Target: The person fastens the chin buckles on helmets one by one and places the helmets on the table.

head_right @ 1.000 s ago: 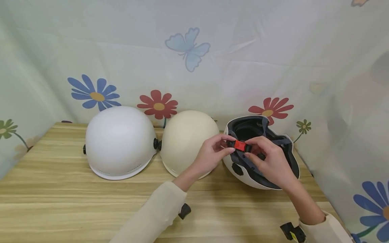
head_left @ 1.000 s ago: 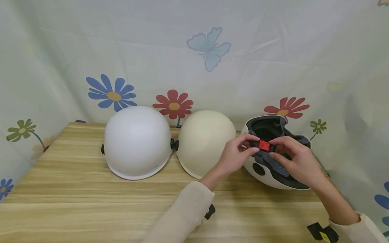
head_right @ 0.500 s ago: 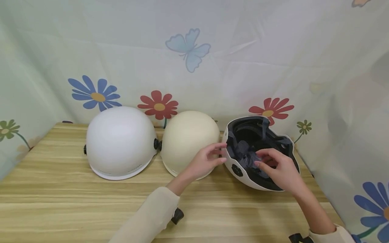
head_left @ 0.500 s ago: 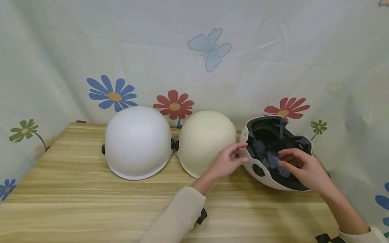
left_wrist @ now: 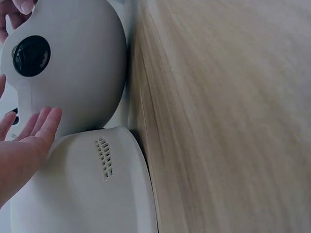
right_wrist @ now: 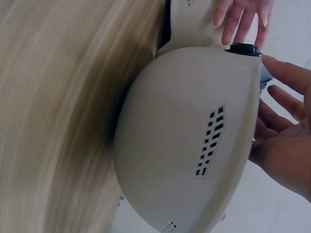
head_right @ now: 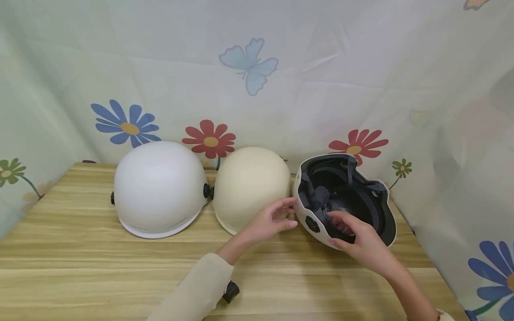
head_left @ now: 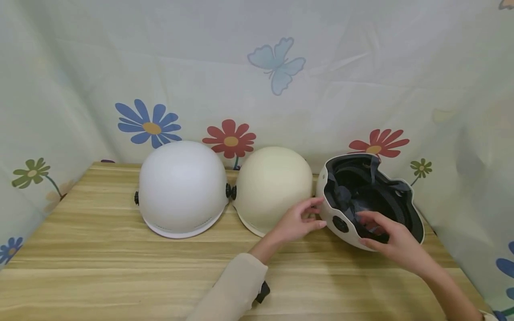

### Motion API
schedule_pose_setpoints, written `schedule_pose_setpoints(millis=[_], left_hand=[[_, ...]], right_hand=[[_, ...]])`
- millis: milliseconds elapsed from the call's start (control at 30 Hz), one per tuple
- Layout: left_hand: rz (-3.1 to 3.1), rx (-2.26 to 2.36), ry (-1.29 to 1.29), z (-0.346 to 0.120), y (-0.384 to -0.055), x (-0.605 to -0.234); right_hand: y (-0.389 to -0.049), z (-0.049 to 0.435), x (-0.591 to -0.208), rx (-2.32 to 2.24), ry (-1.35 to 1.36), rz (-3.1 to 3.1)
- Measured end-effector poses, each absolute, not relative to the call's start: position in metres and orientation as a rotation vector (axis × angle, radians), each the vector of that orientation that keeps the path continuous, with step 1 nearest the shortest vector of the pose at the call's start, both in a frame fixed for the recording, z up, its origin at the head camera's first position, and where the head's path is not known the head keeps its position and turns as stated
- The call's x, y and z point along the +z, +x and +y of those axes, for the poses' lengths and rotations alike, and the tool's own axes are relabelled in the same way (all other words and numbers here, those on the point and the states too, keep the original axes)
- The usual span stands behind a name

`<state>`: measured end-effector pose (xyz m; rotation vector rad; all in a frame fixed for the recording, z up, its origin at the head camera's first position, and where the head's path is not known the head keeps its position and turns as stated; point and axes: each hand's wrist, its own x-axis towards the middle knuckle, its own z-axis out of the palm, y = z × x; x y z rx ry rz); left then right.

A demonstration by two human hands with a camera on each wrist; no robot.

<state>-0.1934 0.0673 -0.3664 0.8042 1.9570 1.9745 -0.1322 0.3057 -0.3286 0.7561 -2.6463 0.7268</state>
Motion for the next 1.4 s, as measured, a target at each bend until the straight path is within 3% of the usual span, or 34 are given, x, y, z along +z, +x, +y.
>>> schedule_pose_setpoints(millis=[633, 967, 1400], left_hand=[[1.980, 1.918, 0.865, 0.074, -0.197, -0.379], [1.973, 1.906, 0.913, 0.068, -0.186, -0.356], [1.993, 1.871, 0.874, 0.073, -0.198, -0.383]], right_hand=[[-0.139, 0.295, -0.316, 0.615, 0.869, -2.608], [-0.147, 0.293, -0.298, 0.575, 0.918, -2.637], [-0.143, 0.293, -0.296, 0.553, 0.896, -2.698]])
